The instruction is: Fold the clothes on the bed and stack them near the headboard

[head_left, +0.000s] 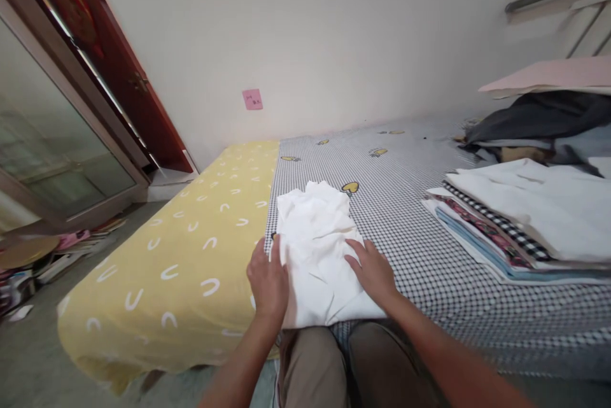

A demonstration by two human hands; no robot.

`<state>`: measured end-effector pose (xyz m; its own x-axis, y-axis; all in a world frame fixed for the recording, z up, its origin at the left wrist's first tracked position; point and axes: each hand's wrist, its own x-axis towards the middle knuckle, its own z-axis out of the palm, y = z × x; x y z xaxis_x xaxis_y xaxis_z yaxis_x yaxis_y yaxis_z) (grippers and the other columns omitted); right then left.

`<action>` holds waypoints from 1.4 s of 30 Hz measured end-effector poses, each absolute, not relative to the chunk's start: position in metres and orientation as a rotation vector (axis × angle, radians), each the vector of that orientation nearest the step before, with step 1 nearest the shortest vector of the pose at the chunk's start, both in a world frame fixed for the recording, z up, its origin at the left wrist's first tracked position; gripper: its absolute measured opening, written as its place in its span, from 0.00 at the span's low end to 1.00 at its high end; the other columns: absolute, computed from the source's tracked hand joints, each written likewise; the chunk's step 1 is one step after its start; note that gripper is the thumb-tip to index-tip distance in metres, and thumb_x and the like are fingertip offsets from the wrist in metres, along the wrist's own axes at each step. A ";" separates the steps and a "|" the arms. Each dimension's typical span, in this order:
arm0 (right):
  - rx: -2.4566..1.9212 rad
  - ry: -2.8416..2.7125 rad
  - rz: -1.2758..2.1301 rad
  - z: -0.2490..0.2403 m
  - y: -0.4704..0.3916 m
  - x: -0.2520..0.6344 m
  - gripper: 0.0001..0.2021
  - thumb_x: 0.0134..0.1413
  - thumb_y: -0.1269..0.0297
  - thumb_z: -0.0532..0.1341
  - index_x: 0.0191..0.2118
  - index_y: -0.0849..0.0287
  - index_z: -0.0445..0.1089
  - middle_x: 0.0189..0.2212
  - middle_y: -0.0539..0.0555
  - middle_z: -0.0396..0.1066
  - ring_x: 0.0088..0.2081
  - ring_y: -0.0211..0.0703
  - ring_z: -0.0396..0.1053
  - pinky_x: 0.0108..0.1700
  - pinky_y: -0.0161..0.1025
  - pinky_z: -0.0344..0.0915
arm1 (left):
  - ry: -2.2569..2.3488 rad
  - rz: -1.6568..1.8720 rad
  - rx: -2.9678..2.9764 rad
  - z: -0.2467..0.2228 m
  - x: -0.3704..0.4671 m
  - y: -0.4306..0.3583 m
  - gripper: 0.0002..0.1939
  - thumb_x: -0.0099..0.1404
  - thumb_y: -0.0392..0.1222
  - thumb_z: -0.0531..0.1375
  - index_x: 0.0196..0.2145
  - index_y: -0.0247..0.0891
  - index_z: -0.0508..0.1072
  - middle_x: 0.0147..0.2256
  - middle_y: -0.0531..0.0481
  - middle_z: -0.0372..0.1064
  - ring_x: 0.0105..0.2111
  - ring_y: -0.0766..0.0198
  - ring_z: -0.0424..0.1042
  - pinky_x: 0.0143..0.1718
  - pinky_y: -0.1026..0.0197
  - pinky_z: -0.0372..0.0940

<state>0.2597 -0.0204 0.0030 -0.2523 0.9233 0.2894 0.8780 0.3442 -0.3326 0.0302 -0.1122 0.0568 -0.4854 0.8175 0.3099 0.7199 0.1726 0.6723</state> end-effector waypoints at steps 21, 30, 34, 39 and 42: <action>-1.693 -1.778 0.863 0.028 -0.051 0.292 0.11 0.50 0.53 0.62 0.37 0.53 0.68 0.21 0.45 0.64 0.25 0.40 0.62 0.29 0.36 0.51 | 2.128 0.711 1.708 0.043 0.059 -0.072 0.28 0.65 0.33 0.51 0.62 0.44 0.58 0.48 0.48 0.74 0.45 0.60 0.74 0.39 0.61 0.61; -1.457 -1.557 1.287 0.031 -0.028 0.265 0.17 0.44 0.55 0.62 0.19 0.53 0.53 0.15 0.42 0.49 0.20 0.35 0.48 0.25 0.35 0.46 | 2.200 0.816 1.528 0.044 0.060 -0.067 0.35 0.63 0.35 0.54 0.67 0.39 0.52 0.55 0.41 0.68 0.50 0.54 0.72 0.45 0.57 0.64; -1.282 -1.400 1.524 0.047 -0.029 0.252 0.17 0.48 0.44 0.61 0.30 0.53 0.65 0.25 0.48 0.69 0.26 0.39 0.64 0.29 0.36 0.61 | 2.239 0.844 1.484 0.049 0.065 -0.053 0.38 0.64 0.41 0.58 0.69 0.42 0.49 0.55 0.39 0.67 0.46 0.52 0.74 0.39 0.57 0.66; -0.974 -1.421 1.733 0.044 -0.034 0.243 0.28 0.56 0.38 0.58 0.55 0.49 0.70 0.57 0.56 0.72 0.60 0.50 0.66 0.63 0.52 0.56 | 2.246 0.937 1.508 0.039 0.060 -0.041 0.37 0.62 0.33 0.56 0.67 0.44 0.53 0.50 0.41 0.67 0.37 0.56 0.75 0.34 0.57 0.67; -0.927 -1.711 1.493 0.026 -0.032 0.240 0.26 0.59 0.42 0.59 0.58 0.49 0.70 0.61 0.57 0.68 0.64 0.52 0.61 0.67 0.55 0.50 | 2.227 1.073 1.555 0.032 0.049 -0.042 0.27 0.65 0.32 0.52 0.62 0.39 0.61 0.49 0.41 0.66 0.42 0.58 0.74 0.43 0.56 0.70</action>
